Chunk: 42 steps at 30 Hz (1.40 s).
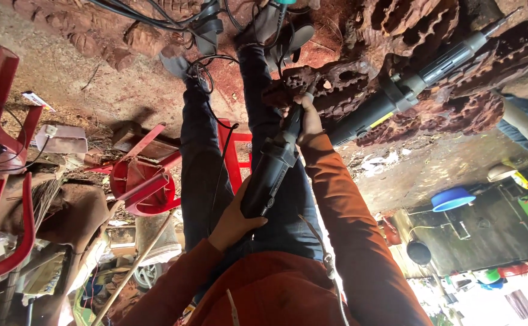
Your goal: Using a power rotary tool to carve and refine details on a large wooden sculpture while sitting on the floor.
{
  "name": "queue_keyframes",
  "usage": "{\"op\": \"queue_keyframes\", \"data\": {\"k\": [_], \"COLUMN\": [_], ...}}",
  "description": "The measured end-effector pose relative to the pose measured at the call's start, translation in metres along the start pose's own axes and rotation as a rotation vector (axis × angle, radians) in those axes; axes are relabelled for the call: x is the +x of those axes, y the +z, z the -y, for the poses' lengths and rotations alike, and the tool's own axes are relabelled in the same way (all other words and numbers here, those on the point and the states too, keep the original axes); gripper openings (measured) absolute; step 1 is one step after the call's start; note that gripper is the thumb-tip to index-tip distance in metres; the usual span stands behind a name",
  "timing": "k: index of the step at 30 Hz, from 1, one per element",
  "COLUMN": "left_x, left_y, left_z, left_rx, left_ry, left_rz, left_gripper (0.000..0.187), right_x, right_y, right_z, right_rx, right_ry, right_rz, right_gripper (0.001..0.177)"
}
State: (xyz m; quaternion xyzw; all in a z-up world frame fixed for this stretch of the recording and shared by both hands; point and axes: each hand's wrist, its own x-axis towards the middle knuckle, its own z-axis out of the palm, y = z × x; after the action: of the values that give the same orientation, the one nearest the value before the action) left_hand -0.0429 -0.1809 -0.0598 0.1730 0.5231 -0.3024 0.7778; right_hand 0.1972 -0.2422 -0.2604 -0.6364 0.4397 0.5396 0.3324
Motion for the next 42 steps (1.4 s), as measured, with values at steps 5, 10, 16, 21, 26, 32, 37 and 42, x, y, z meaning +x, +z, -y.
{"op": "queue_keyframes", "data": {"k": [5,10,16,21,26,32,37,42], "left_x": [0.011,0.033,0.048,0.049,0.056,0.057,0.069,0.071], "left_y": [-0.011,-0.009,-0.002,-0.026,-0.044,-0.06,-0.08,-0.091], "left_z": [0.004,0.019,0.054,0.043,0.035,0.045,0.064,0.061], "left_rx": [0.04,0.092,-0.06,-0.004,0.036,-0.034,-0.224,-0.056], "left_ry": [0.017,0.067,0.043,0.085,0.098,0.079,0.527,0.437], "left_rz": [0.019,0.012,0.009,0.01,0.009,0.001,0.183,0.105], "left_gripper": [0.116,0.119,0.12,0.121,0.119,0.121,0.106,0.108], "right_x": [-0.001,0.016,0.032,0.035,0.038,0.088,0.099,0.069], "right_y": [-0.002,-0.009,-0.004,0.005,0.02,-0.007,-0.025,0.007], "right_z": [0.004,0.01,-0.014,-0.01,-0.004,-0.02,-0.01,-0.014], "right_rx": [0.012,0.046,-0.065,-0.031,0.018,-0.036,0.037,0.104], "right_ry": [-0.055,-0.139,-0.058,-0.069,-0.039,-0.031,-0.152,-0.083], "right_rz": [0.015,0.04,-0.037,-0.057,-0.081,-0.132,0.238,0.149], "right_gripper": [0.019,0.021,0.019,0.021,0.024,0.029,0.017,0.026]}}
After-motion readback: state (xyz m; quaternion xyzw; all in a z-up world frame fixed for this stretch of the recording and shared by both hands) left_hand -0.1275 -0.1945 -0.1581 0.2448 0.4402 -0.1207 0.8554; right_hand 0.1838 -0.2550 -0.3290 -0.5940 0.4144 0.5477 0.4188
